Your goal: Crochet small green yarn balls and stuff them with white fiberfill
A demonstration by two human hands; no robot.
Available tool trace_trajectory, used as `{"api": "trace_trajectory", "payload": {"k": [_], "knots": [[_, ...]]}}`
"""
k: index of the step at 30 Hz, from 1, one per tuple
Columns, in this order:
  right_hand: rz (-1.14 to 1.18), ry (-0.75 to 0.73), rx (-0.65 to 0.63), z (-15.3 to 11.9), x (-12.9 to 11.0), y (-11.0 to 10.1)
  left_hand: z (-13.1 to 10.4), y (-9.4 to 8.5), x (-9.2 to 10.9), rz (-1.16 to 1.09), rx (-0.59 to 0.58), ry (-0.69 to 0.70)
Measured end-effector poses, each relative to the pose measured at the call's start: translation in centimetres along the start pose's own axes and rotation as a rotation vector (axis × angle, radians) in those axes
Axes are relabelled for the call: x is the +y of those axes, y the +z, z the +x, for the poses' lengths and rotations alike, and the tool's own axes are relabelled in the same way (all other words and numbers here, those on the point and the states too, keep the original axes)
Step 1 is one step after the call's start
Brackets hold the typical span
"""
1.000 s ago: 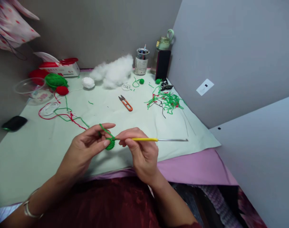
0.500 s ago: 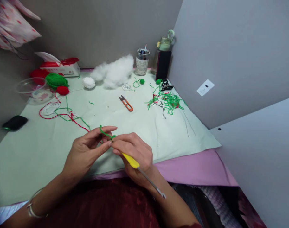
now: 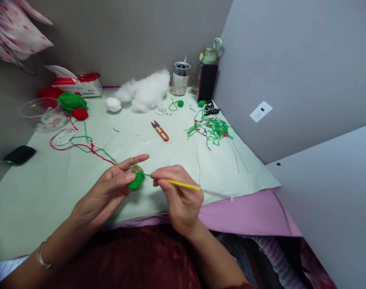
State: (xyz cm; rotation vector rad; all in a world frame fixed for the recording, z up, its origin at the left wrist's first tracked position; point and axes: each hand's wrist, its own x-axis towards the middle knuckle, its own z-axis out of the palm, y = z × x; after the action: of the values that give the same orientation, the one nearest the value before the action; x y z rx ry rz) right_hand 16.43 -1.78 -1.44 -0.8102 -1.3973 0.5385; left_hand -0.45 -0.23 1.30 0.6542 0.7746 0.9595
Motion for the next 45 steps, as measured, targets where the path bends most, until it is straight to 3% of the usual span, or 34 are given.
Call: {"api": "trace_trajectory", "payload": {"k": [3,6,12,17,20,23,27,31,33,38,45], "knots": [[0.288,0.245,0.048,0.4,0.2,0.3,0.0,-0.1,0.0,0.106,-0.030,0.102],[0.382,0.332,0.003,0.4,0.6,0.4,0.1,-0.4,-0.3,0.181,-0.070,0.135],[0.270,0.267,0.012,0.0,0.5,0.2,0.2,-1.3,-0.3,0.307,-0.024,0.168],[0.158,0.217,0.015,0.1,-0.4,-0.3,-0.2,-0.9,0.4,0.493,-0.021,0.221],[0.120,0.195,-0.075,0.3,-0.7,-0.9,-0.6,-0.6,1.3,0.719,-0.033,0.272],[0.083,0.186,-0.157,0.3,-0.9,-1.4,-1.0,-0.9,1.9,0.806,-0.087,0.279],[0.193,0.197,-0.209,0.3,-1.1,-1.6,-1.3,-2.3,2.2,0.723,-0.271,0.159],[0.304,0.229,-0.231,0.2,-1.4,-1.4,-1.1,-3.3,1.9,0.480,-0.387,0.069],[0.277,0.200,-0.204,0.2,-1.7,-1.2,-1.0,-3.3,1.6,0.399,-0.383,0.074],[0.151,0.076,-0.215,0.3,-1.9,-0.9,-1.0,-2.0,1.2,0.404,-0.235,0.131],[0.133,0.079,-0.190,0.3,-1.7,-1.2,-0.4,-2.1,1.6,0.386,-0.258,0.063]]}}
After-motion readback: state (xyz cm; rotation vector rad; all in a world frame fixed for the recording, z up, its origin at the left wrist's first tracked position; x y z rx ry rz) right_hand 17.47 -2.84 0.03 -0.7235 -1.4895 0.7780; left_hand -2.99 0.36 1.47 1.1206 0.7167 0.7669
